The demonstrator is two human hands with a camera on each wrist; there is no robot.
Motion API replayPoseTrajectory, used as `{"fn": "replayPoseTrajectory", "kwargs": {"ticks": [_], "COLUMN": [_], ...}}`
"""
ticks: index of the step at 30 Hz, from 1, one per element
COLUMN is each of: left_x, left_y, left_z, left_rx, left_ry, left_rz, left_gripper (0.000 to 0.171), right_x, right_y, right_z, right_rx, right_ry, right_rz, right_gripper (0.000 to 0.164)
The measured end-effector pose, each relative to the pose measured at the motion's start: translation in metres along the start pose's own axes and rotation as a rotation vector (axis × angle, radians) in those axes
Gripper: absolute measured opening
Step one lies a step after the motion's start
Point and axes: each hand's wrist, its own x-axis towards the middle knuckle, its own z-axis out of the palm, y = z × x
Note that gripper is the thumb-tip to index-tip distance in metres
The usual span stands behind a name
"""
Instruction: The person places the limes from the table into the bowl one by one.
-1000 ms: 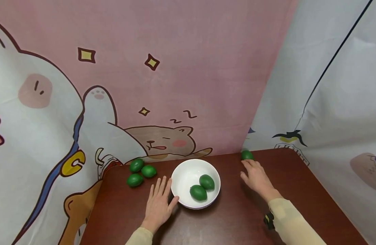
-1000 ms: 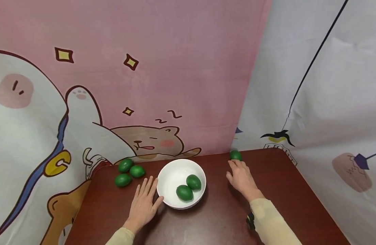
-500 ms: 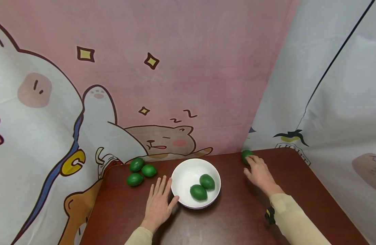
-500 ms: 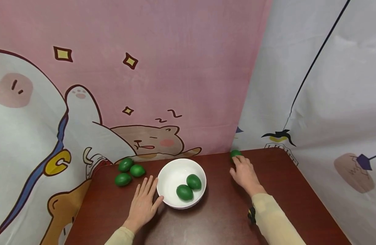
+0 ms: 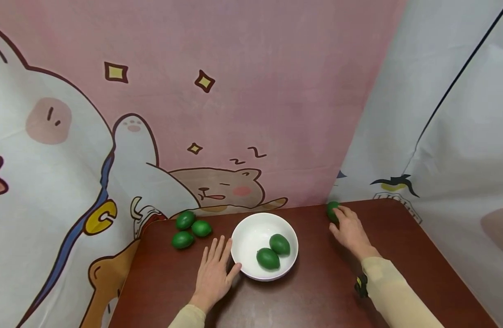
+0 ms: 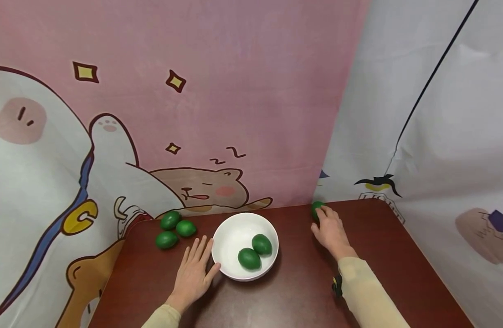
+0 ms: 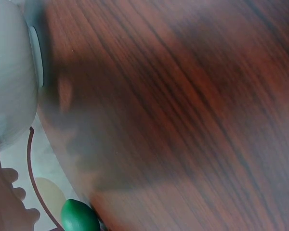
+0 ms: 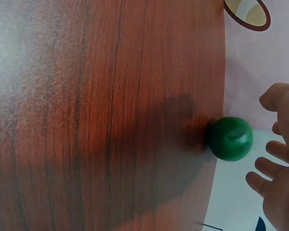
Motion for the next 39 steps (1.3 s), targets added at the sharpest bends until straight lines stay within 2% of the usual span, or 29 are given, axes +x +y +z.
{"fn": "replayPoseTrajectory", "kwargs": {"ticks": [9, 20, 27, 39], "left_x": [0.001, 0.001, 0.001, 0.001], "left_y": [-0.001, -0.001, -0.002, -0.003], "left_z": [0.001, 0.002, 0.003, 0.001], "left_rx": [-0.005, -0.031, -0.014, 0.000], "left_ry": [-0.045, -0.032, -0.011, -0.023], "left_rz": [-0.023, -0.023, -0.005, -0.003], "left_gripper": [0.078, 0.078, 0.077, 0.077], "right_x": [0.008, 0.022, 0.029, 0.033], "right_y": [0.003, 0.010, 0.008, 0.011], "right_z": [0.007, 0.013, 0.016, 0.021], "right_rx": [-0.002, -0.012, -0.002, -0.015], "right_ry": [-0.006, 0.016, -0.029, -0.106], "right_rz": [0.034, 0.015, 0.065, 0.114], "right_gripper": [0.057, 0.058, 0.062, 0.068]}}
